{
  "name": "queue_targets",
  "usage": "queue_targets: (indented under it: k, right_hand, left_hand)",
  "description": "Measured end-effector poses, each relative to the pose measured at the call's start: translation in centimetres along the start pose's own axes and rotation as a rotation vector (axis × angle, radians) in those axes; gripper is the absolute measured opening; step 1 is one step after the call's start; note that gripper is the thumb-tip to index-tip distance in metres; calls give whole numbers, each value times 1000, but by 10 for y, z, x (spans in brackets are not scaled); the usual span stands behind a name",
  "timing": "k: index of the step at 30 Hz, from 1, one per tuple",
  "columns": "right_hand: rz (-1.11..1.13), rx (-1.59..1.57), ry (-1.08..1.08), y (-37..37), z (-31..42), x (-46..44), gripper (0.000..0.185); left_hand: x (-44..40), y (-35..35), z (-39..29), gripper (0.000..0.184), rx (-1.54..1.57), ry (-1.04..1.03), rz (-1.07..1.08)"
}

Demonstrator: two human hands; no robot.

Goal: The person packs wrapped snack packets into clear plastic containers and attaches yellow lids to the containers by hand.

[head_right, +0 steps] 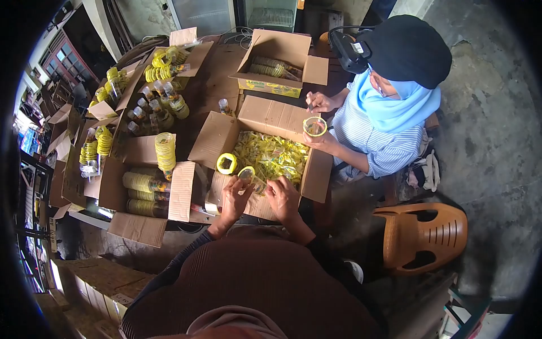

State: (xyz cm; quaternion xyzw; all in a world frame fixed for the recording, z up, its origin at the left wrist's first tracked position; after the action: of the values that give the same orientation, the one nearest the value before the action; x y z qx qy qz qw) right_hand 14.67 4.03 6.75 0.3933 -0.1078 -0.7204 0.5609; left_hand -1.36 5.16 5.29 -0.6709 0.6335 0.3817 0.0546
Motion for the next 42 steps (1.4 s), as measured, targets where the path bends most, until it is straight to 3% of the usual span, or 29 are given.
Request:
queue_targets:
  k: [4, 8, 14, 16, 19, 24, 27, 30, 33, 42]
  right_hand:
    - [46, 44, 103, 0, 6, 3, 22]
    - [-1, 60, 120, 6, 9, 0, 23]
    - [130, 88, 100, 2, -5, -2, 16]
    - [136, 62, 98, 3, -6, -4, 15]
    - [144, 85, 112, 6, -9, -4, 14]
    - [178, 121, 141, -6, -21, -1, 14]
    - [205, 109, 155, -10, -24, -1, 13]
    - [149, 43, 51, -10, -38, -12, 9]
    - [156, -60, -51, -6, -38, -13, 10]
    - [198, 77, 152, -2, -11, -8, 17]
  left_hand:
    - [-1, -6, -2, 14, -38, 3, 17]
    - [-2, -15, -8, 12, -32, 39, 25]
    - [-2, -25, -11, 9, -100, -17, 21]
    - [-1, -27, -13, 9, -80, 91, 67]
    - [-1, -29, -18, 7, -91, 88, 55]
    - [-3, -28, -26, 8, -276, -61, 85]
    - [5, -31, -20, 8, -245, 46, 145]
    - [14, -37, -18, 8, 19, 251, 142]
    - [5, -21, -18, 8, 2, 205, 53]
    - [8, -15, -17, 8, -18, 159, 53]
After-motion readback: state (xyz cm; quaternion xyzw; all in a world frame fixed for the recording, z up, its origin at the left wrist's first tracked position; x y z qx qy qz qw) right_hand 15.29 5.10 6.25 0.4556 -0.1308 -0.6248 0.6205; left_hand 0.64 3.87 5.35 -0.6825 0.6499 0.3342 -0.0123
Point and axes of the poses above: each hand's wrist, its own x-axis away from the middle knuckle, its own y-axis out of the back of the hand, z = x × y, the point moved 6 cm from there along -x, towards the middle knuckle, and after that the axes turned 9 degrees about -y, right-handed, at the moved point
